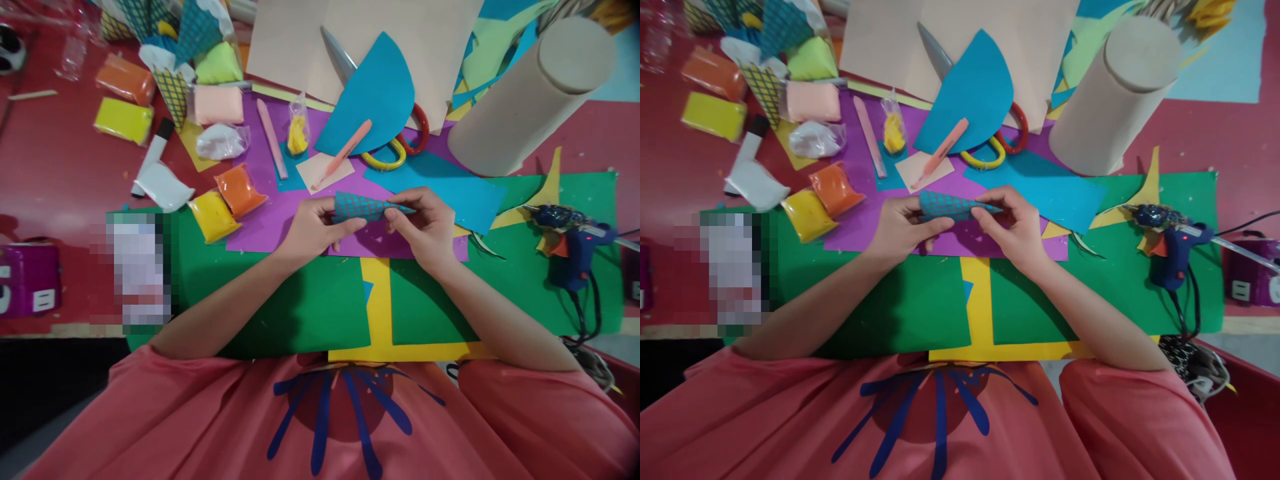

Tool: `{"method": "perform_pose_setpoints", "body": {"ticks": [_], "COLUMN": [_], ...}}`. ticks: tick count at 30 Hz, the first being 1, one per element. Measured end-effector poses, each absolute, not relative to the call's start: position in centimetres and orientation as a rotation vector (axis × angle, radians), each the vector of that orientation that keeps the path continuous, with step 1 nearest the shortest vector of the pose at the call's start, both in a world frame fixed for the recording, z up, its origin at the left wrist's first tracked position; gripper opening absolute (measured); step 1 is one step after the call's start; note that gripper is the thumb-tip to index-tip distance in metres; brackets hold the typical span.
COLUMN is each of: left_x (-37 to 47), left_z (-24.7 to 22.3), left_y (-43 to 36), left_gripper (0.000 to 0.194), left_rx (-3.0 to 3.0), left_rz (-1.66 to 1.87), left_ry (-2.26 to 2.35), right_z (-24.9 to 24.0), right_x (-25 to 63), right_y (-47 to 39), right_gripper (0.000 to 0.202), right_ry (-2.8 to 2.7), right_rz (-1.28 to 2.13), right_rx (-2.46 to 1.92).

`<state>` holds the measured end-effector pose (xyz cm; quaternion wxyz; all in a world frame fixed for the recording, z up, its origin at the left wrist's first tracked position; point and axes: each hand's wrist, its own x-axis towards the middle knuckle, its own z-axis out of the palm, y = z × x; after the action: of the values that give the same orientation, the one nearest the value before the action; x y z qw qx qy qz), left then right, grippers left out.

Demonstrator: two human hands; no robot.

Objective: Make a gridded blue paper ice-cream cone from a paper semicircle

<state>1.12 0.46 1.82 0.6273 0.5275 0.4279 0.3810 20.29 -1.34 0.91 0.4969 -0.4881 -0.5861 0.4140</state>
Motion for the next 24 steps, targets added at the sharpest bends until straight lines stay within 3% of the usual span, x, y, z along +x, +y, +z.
{"method": "perform_pose_setpoints", "body": {"ticks": [10,24], "left_x": [1.09,1.17], "left_z": [1.84,1.99], "left_y": [0.27,0.67], "left_gripper": [0.024,0.023], "left_rx": [1.262,1.141], "left_rz": [0.815,0.802], "left_ry": [1.081,0.873], "right_z": [1.27,1.54], "right_x": [20.30,20.45], "right_y": [-1.51,-1.46], "right_gripper": [0.030,0.013], "right_ry": [-1.732,-1.678], "right_rz": [0.844,0.836], "right_rx": [-1.185,-1.220]}}
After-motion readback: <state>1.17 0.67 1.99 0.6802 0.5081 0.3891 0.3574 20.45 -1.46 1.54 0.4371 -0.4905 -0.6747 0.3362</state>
